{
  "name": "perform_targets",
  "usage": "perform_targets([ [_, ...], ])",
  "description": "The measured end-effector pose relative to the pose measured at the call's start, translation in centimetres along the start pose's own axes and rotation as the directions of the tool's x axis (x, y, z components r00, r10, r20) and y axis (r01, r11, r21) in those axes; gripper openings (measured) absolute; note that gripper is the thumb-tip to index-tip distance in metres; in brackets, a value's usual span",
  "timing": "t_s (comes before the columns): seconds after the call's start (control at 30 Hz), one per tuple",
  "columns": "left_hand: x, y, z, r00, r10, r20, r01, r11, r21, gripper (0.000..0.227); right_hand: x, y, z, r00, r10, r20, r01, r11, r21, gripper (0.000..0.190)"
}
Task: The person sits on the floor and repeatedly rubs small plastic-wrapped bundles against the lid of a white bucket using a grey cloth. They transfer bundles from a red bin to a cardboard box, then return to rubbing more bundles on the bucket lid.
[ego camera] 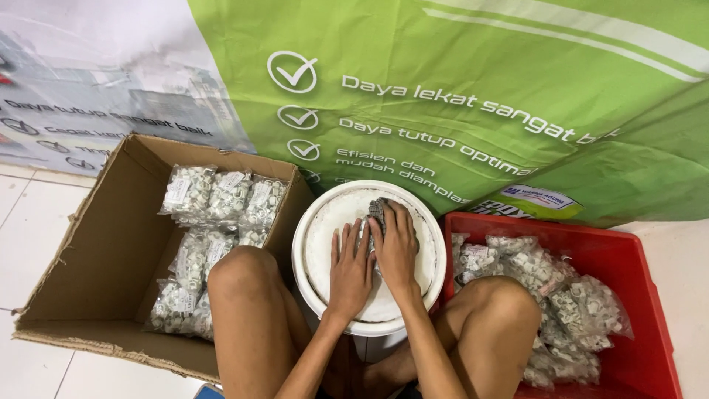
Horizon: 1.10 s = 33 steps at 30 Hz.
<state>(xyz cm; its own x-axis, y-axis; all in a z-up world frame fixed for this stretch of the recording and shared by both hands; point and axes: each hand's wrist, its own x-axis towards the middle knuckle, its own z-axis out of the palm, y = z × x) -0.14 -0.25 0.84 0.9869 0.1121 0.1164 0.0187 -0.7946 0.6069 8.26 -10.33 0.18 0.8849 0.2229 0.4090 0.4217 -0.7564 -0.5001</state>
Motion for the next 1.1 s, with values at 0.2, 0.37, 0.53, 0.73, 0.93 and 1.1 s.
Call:
perform_targets([
  [0.2, 0.0, 0.5, -0.7, 1.000, -0.012, 0.015, 0.012, 1.000, -0.010, 0.063, -4.4, -2.3, -2.4, 1.000, 0.020, 0.009, -0.020, 1.000, -0.022, 0.040],
  [0.37, -0.1, 0.4, -0.8, 1.000, 0.008, 0.019, -0.008, 1.000, -0.009, 0.072, -7.5, -4.1, -4.3, 0.999, 0.025, 0.038, -0.023, 0.998, -0.058, 0.041],
  [0.53, -0.5, -1.2, 0.6, 0.970, 0.197, -0.139, -0.199, 0.980, 0.000, 0.083, -9.1, -4.0, -5.1, 0.995, 0.014, 0.101, -0.018, 0.999, 0.036, 0.048],
  [0.73, -0.6, -1.7, 1.0, 0.962, 0.229, -0.148, -0.231, 0.973, 0.003, 0.071, -8.2, -3.0, -4.0, 0.999, -0.004, 0.039, 0.003, 1.000, 0.017, 0.044],
  [0.93, -0.5, -1.9, 1.2, 0.950, 0.260, -0.171, -0.255, 0.966, 0.051, 0.062, -4.1, -1.5, -1.8, 0.999, -0.030, -0.030, 0.030, 1.000, 0.001, 0.041],
  [1.1, -0.4, -2.6, 2.1, 0.947, 0.258, -0.191, -0.252, 0.966, 0.059, 0.065, 0.0, -0.2, -0.4, 1.000, -0.020, -0.003, 0.020, 1.000, 0.020, 0.035],
])
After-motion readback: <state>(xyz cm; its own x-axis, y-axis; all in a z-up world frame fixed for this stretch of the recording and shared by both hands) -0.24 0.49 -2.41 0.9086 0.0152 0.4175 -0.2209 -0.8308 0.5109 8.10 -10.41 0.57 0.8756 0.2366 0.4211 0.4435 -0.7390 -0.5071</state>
